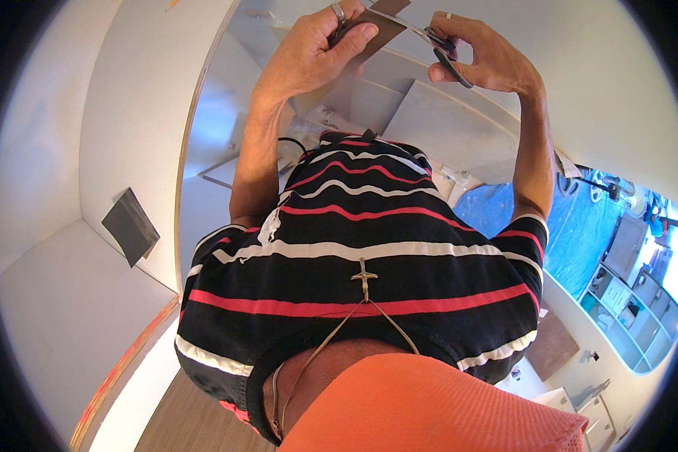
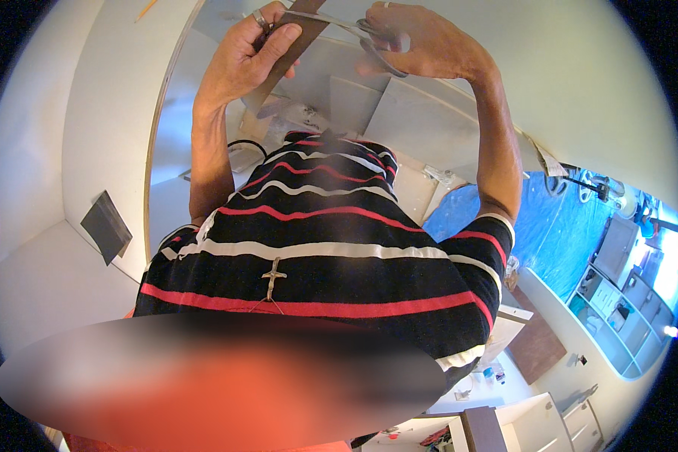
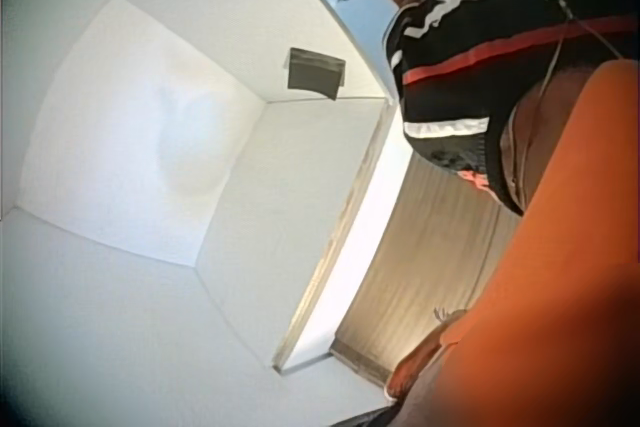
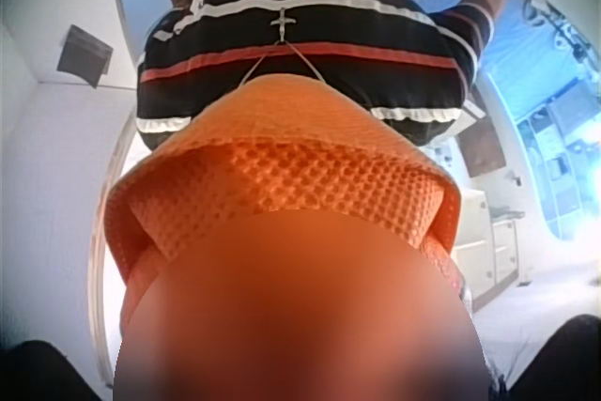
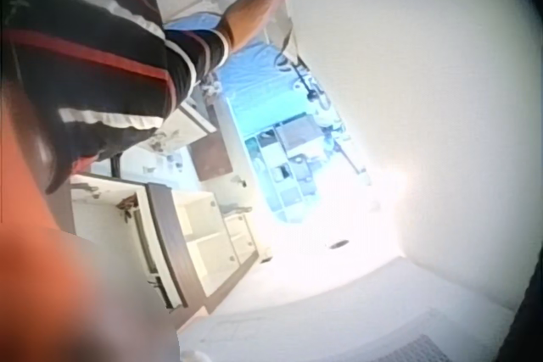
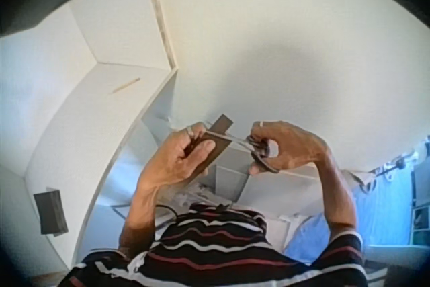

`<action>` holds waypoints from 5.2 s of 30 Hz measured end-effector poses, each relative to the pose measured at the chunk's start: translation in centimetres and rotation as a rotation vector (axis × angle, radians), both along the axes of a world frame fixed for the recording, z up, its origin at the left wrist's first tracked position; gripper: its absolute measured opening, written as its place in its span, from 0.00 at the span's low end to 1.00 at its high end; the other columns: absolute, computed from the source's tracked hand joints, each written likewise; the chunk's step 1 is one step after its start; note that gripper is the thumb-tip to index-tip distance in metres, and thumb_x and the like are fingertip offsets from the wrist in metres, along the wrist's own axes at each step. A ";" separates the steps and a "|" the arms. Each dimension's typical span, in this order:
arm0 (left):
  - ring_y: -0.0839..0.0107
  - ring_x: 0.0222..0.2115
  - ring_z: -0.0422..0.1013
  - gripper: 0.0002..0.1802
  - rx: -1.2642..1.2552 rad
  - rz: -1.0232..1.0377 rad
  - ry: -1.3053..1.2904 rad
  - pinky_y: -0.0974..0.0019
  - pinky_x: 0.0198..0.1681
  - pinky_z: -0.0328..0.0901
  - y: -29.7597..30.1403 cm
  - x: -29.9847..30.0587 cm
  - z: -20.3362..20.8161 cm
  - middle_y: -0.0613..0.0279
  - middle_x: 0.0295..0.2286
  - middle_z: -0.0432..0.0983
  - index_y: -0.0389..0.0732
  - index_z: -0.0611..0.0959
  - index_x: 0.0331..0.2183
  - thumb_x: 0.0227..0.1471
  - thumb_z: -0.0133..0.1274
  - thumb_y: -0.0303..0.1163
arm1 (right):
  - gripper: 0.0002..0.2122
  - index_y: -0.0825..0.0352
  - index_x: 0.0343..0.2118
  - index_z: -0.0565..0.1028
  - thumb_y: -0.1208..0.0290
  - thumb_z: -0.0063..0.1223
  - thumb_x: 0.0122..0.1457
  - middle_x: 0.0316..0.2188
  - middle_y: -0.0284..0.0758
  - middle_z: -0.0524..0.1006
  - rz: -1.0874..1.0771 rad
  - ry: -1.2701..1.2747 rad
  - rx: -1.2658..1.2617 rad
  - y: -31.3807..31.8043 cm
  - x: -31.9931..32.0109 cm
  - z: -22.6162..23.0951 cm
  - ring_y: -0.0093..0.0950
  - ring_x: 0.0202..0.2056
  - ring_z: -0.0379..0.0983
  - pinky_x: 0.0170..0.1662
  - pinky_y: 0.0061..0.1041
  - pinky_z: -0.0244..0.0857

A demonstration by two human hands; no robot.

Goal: The person uses scissors to cut a thin strip of wood or wood-veneer material, repeatedly measures it against a curved wall, and marks it with a pencil. The person then cuts the strip again and repositions it along the wall.

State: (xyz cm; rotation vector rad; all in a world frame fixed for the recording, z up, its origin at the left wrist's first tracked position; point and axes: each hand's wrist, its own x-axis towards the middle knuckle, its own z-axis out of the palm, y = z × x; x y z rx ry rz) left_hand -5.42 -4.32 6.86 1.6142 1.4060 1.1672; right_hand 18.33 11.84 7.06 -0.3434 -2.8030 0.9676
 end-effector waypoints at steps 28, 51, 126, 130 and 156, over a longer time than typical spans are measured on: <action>0.80 0.21 0.75 0.13 0.038 -0.009 -0.281 0.75 0.24 0.69 -3.0 -1.5 -2.6 0.68 0.22 0.75 0.40 0.76 0.36 0.68 0.49 0.40 | 0.30 0.67 0.33 0.72 0.36 0.47 0.59 0.35 0.37 0.73 0.288 0.145 -0.719 -3.8 -3.6 -3.7 0.31 0.38 0.71 0.43 0.31 0.68; 0.78 0.17 0.53 0.18 0.577 -0.238 -1.229 0.70 0.27 0.58 -6.6 -12.6 -3.5 0.73 0.15 0.52 0.50 0.66 0.23 0.68 0.36 0.38 | 0.15 0.63 0.34 0.75 0.55 0.59 0.56 0.28 0.36 0.81 0.015 0.160 0.273 -3.5 -32.9 -3.3 0.36 0.32 0.78 0.36 0.36 0.69; 0.61 0.25 0.76 0.17 1.201 1.066 0.493 0.57 0.34 0.72 20.7 -32.5 54.8 0.52 0.26 0.81 0.37 0.79 0.32 0.48 0.67 0.38 | 0.15 0.63 0.46 0.79 0.63 0.59 0.58 0.50 0.37 0.76 -0.486 1.271 0.931 10.4 -40.5 40.9 0.39 0.44 0.79 0.43 0.40 0.75; 0.68 0.21 0.72 0.15 1.289 1.111 0.508 0.60 0.26 0.70 20.7 -33.6 53.8 0.57 0.22 0.77 0.39 0.78 0.31 0.49 0.67 0.36 | 0.17 0.70 0.46 0.79 0.68 0.57 0.55 0.55 0.39 0.74 -0.478 1.441 1.053 9.6 -42.0 37.5 0.39 0.55 0.71 0.56 0.42 0.65; 0.82 0.18 0.63 0.17 1.023 0.706 0.255 0.75 0.20 0.59 23.5 -22.7 55.7 0.71 0.21 0.71 0.45 0.73 0.31 0.51 0.69 0.29 | 0.11 0.63 0.38 0.81 0.84 0.55 0.53 0.39 0.38 0.77 -0.205 1.585 0.375 13.1 -37.4 22.9 0.41 0.45 0.73 0.47 0.37 0.70</action>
